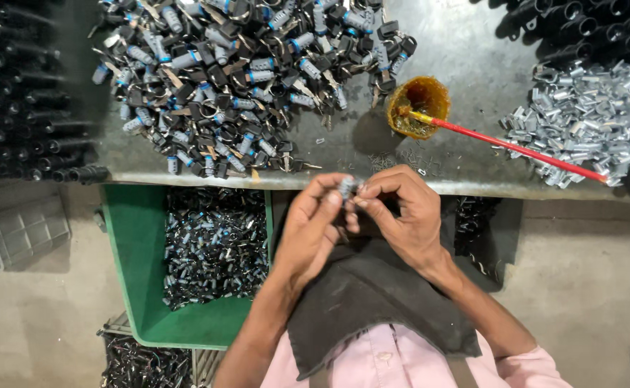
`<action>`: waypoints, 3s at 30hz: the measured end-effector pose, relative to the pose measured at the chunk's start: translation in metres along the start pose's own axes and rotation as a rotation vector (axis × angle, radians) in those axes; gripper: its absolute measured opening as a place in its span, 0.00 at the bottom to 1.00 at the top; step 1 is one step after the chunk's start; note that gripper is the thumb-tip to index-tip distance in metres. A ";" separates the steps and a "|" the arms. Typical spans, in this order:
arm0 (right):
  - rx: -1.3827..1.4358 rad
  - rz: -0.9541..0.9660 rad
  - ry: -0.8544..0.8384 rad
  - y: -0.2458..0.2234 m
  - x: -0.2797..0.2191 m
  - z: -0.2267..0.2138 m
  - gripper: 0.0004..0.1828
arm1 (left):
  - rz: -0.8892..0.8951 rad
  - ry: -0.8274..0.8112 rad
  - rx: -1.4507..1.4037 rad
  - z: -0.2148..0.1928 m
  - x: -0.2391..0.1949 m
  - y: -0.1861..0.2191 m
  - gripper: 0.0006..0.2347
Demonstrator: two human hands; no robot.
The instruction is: The person assembles small key components by picking up a key cylinder, inserting a metal pin, and applying a yellow substance with a brush. The person places the assembled components into a green bin and repeats the process.
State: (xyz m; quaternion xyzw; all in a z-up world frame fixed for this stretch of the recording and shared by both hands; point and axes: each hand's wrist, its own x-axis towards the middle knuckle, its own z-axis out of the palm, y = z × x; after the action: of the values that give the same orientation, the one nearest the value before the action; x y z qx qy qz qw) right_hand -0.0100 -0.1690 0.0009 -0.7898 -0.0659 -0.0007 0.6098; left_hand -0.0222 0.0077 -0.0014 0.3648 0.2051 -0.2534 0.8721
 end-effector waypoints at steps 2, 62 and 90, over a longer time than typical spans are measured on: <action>0.060 0.055 0.032 -0.002 0.000 0.004 0.07 | -0.044 -0.011 -0.128 0.002 -0.002 -0.009 0.09; -0.672 -0.009 -0.298 -0.002 0.030 0.016 0.23 | 0.779 0.328 1.862 -0.009 0.064 0.087 0.09; 0.467 0.222 0.058 -0.015 -0.012 -0.016 0.07 | 0.035 0.012 -0.190 0.043 -0.020 -0.021 0.10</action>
State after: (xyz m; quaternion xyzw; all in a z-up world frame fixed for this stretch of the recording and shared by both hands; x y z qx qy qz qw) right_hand -0.0224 -0.1820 0.0188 -0.6296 0.0406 0.0589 0.7736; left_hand -0.0430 -0.0311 0.0268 0.2855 0.2270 -0.2153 0.9059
